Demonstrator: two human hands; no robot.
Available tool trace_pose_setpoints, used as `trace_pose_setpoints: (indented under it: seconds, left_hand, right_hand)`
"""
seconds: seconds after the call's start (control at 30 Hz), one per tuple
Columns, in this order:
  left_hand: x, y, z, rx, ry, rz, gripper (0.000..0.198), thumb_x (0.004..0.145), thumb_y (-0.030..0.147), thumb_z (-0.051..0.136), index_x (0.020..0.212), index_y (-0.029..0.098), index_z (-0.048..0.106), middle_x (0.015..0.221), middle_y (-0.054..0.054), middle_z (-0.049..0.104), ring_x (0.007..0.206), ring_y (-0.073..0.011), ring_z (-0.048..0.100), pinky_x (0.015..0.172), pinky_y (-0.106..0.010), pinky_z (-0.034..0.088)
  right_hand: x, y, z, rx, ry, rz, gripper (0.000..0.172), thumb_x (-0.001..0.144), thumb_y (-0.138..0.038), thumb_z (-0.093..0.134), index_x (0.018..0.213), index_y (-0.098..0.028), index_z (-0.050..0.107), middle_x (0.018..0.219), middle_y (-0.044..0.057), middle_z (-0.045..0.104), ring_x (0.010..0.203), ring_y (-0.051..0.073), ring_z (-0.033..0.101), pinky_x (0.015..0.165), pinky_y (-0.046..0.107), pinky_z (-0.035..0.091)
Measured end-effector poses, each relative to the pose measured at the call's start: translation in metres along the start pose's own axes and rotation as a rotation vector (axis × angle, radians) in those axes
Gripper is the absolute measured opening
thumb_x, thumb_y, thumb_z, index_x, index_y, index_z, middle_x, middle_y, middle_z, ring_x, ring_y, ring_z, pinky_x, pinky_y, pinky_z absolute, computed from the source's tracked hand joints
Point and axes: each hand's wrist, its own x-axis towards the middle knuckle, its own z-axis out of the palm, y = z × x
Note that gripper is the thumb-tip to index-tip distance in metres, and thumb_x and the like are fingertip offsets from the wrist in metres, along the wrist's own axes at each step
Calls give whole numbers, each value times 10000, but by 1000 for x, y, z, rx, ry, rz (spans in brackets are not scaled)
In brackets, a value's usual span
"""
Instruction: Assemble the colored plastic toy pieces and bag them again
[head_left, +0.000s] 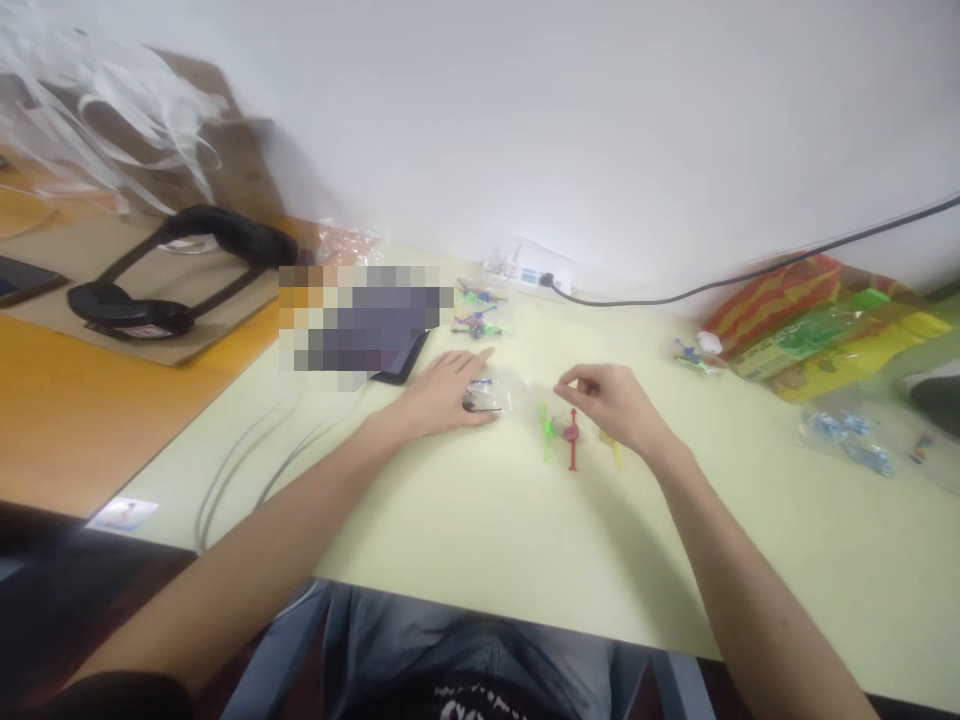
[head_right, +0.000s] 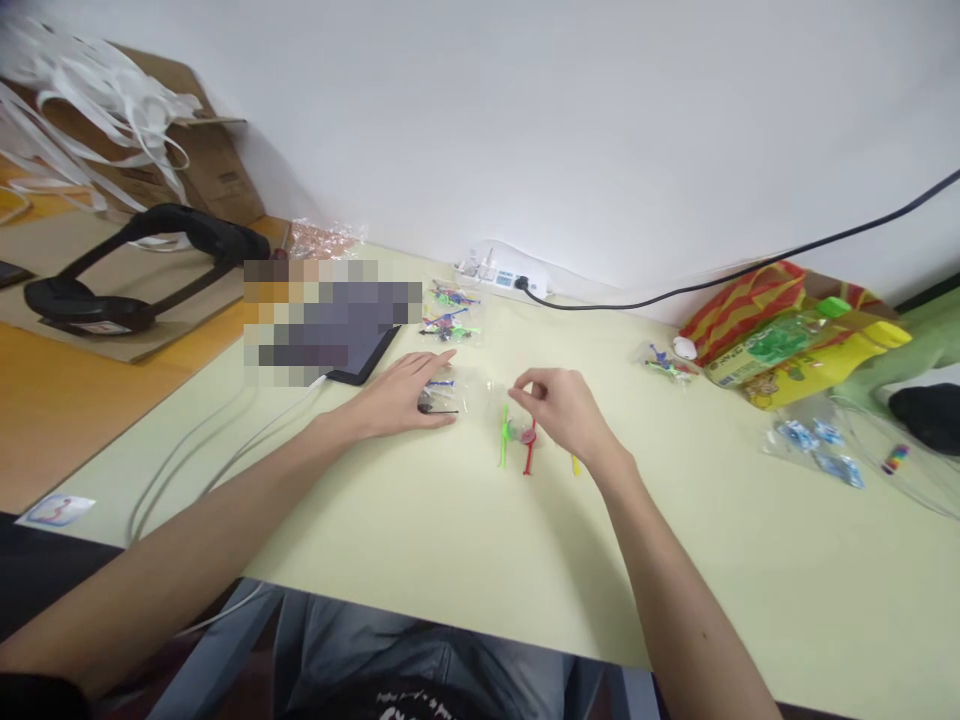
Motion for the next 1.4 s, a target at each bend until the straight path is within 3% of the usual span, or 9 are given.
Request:
trace_pose_setpoints:
  seconds: [0.2, 0.37, 0.57, 0.7, 0.9, 1.13, 1.3, 1.4]
  left_hand:
    - [1, -2, 2, 1, 0, -13, 991, 787, 670, 687, 1584, 237, 289, 1442, -117, 529, 1386, -336, 437, 1181, -461, 334]
    - [0, -1, 0, -1, -7, -22, 989, 794, 660, 690, 1590, 246, 277, 1456, -116, 519, 1398, -334, 431, 1182, -455, 340]
    - [0, 0, -2, -49, -7, -37, 1005, 771, 643, 720, 1592, 273, 276, 1450, -107, 529, 1401, -349, 429, 1169, -474, 356]
    - [0, 2, -5, -74, -8, -44, 1013, 754, 624, 745, 1589, 284, 284, 1430, -103, 545, 1392, -344, 443, 1165, -482, 365]
    - [0, 2, -5, -86, -11, -54, 1024, 744, 618, 755, 1589, 275, 289, 1436, -108, 545, 1397, -352, 437, 1171, -493, 359]
    - [-1, 1, -4, -84, -13, -38, 1026, 751, 618, 751, 1594, 277, 274, 1428, -104, 546, 1387, -344, 443, 1166, -482, 361]
    - [0, 0, -2, -75, -6, -16, 1011, 760, 617, 741, 1590, 268, 280, 1411, -103, 553, 1368, -342, 450, 1168, -478, 352]
    - [0, -1, -2, -70, 1, -7, 999, 765, 625, 731, 1585, 261, 291, 1402, -102, 556, 1365, -345, 444, 1172, -474, 339]
  right_hand:
    - [-38, 0, 15, -213, -72, 88, 282, 859, -400, 672, 1073, -222, 715, 768, 13, 703, 686, 179, 633, 636, 281, 387]
    - [-39, -2, 30, -151, -92, 65, 193, 892, -332, 642, 1016, -206, 718, 896, 35, 675, 633, 143, 615, 679, 291, 439]
    - [-44, -9, 30, 9, -39, -39, 212, 857, -323, 676, 1037, -221, 720, 983, 49, 631, 742, 158, 622, 723, 297, 475]
    - [-32, -5, 12, 81, -40, -34, 222, 839, -332, 678, 1022, -210, 713, 936, 42, 661, 711, 152, 605, 698, 283, 473]
    - [14, -2, -17, -24, -124, -67, 272, 809, -324, 687, 1047, -202, 734, 831, 7, 660, 674, 134, 540, 634, 251, 409]
    - [57, -15, -2, -122, -329, -210, 357, 781, -130, 658, 1116, -206, 757, 880, 18, 695, 720, 139, 580, 678, 241, 427]
    - [46, -7, 9, -74, -120, -157, 225, 897, -220, 603, 1069, -190, 745, 927, 45, 727, 785, 162, 620, 751, 268, 441]
    - [31, 6, 10, -115, -99, -105, 204, 910, -344, 636, 1002, -186, 727, 947, 53, 721, 783, 170, 622, 738, 277, 437]
